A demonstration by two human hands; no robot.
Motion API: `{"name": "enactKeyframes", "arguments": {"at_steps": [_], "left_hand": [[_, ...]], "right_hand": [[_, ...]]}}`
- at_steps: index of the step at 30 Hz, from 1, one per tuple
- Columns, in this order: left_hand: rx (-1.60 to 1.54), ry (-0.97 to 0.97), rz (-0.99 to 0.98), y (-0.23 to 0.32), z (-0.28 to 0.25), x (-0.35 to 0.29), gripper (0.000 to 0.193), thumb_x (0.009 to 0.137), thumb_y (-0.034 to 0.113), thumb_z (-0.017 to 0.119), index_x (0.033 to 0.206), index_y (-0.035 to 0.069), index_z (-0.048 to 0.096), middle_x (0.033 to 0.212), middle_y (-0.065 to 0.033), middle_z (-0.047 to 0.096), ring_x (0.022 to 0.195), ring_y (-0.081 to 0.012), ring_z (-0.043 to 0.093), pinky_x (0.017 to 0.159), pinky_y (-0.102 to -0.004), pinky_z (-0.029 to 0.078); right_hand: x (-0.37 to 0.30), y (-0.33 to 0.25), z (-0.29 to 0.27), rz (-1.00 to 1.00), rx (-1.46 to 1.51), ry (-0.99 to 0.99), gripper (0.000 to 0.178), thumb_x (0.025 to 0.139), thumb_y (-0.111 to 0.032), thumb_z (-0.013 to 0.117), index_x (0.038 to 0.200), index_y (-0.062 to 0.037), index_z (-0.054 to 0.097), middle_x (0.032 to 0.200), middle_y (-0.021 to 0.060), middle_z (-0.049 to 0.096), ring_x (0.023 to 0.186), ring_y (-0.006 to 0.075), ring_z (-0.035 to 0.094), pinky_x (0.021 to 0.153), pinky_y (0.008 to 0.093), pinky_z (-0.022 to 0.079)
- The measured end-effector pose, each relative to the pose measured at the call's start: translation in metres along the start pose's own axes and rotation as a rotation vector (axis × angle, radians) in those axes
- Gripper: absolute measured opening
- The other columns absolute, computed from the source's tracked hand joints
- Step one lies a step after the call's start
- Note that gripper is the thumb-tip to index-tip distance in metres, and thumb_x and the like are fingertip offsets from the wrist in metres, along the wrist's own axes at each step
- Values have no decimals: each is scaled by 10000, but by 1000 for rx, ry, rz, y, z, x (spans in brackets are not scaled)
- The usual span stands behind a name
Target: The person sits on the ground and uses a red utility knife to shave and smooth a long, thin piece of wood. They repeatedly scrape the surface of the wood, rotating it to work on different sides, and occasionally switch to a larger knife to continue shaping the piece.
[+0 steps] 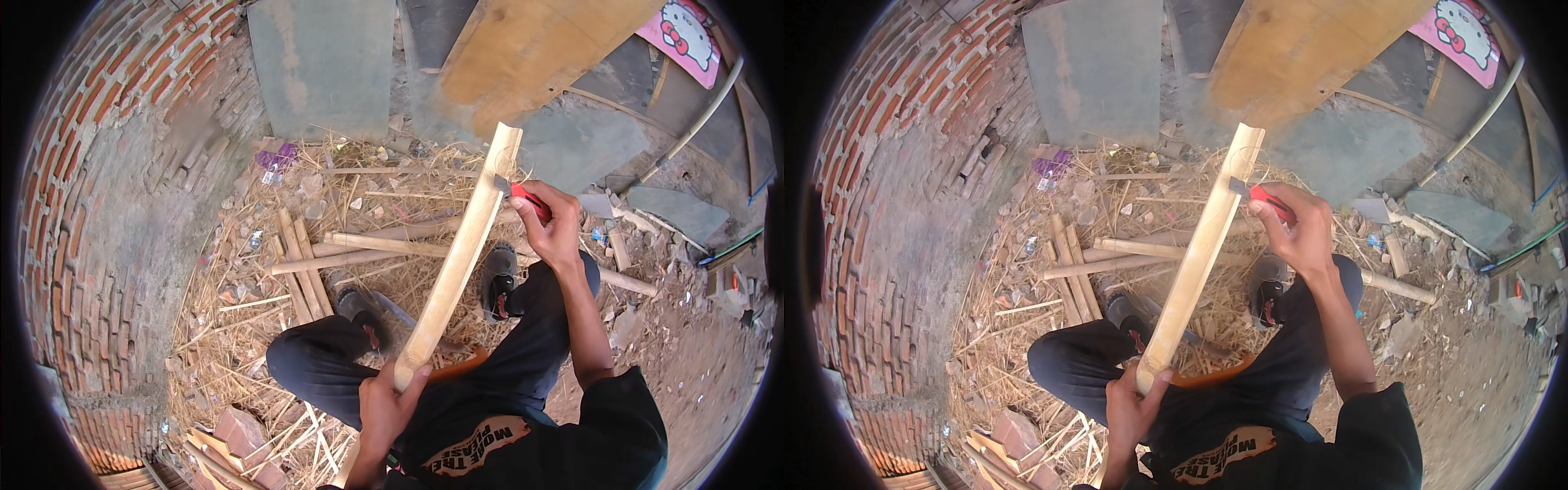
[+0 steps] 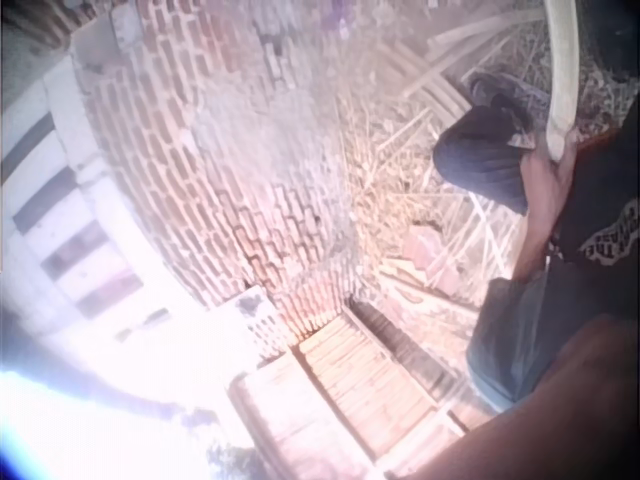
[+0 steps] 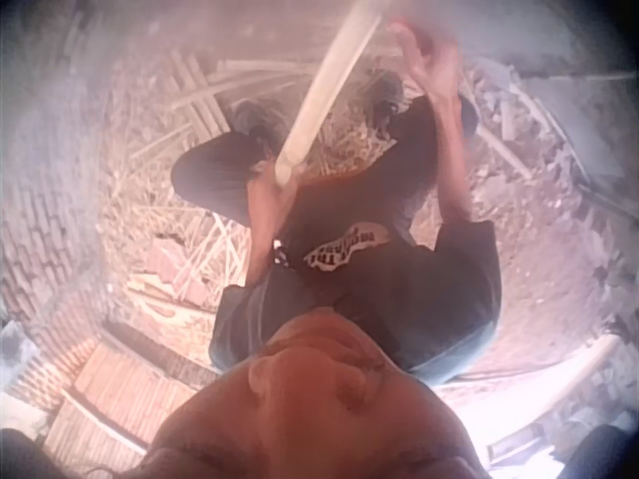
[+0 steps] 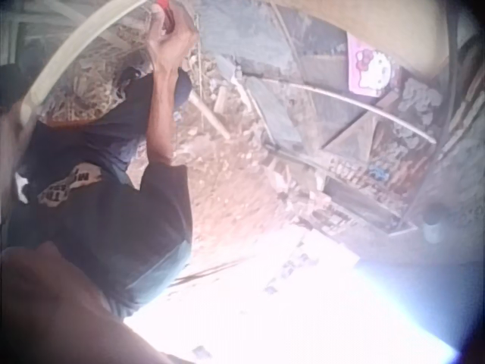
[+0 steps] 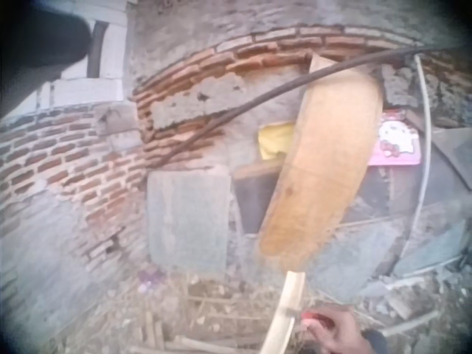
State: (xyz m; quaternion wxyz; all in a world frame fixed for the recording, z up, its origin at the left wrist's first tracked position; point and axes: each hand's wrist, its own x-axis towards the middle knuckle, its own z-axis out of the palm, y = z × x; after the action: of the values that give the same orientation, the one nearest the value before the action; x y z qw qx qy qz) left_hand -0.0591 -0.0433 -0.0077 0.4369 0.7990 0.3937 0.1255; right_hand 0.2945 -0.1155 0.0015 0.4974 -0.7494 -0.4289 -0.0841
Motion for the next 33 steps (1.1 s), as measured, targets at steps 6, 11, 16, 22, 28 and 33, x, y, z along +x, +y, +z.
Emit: {"name": "enactKeyframes", "arguments": {"at_steps": [6,11,16,22,28,33], "left_hand": [[-45,24,-9,-4,-5,-7,408,964,348,829,1119,-22,753,723,-233,722,686,-404,758,606,-437,568],[-58,-90,-66,-13,-13,-28,376,962,340,831,1094,-4,758,726,-226,726,698,-390,767,622,-425,574],[10,-144,-118,-17,-24,-35,349,969,335,823,1041,5,732,698,-201,713,656,-381,751,597,-421,550],[-25,10,-119,-22,-16,-2,343,1017,329,764,1065,0,678,731,-204,711,658,-393,738,601,-417,528],[-18,45,-37,3,-14,36,312,1027,282,743,1135,-8,698,736,-200,696,638,-360,715,616,-411,519],[-105,61,47,28,-9,54,311,1014,258,765,1142,-17,698,727,-184,693,614,-322,707,600,-388,514]], "right_hand": [[27,11,-12,-54,-75,-82,238,951,-199,815,1081,-2,790,892,174,777,736,265,753,698,339,566],[71,60,-27,177,-223,90,335,1019,-334,756,1075,-6,799,686,127,664,615,181,555,612,346,451],[84,115,-69,306,-363,-129,446,1048,-459,682,1068,-27,794,624,117,546,606,202,507,623,407,422],[51,63,-43,259,-313,-252,393,1076,-418,643,1147,-40,722,701,158,615,655,305,551,661,429,446],[-7,-10,-12,206,14,-319,286,1075,-295,658,1184,-31,675,816,185,668,695,289,589,693,397,478],[-62,-41,16,-82,188,-339,279,974,-206,793,1159,-15,709,980,161,741,778,310,721,702,396,569]]}}
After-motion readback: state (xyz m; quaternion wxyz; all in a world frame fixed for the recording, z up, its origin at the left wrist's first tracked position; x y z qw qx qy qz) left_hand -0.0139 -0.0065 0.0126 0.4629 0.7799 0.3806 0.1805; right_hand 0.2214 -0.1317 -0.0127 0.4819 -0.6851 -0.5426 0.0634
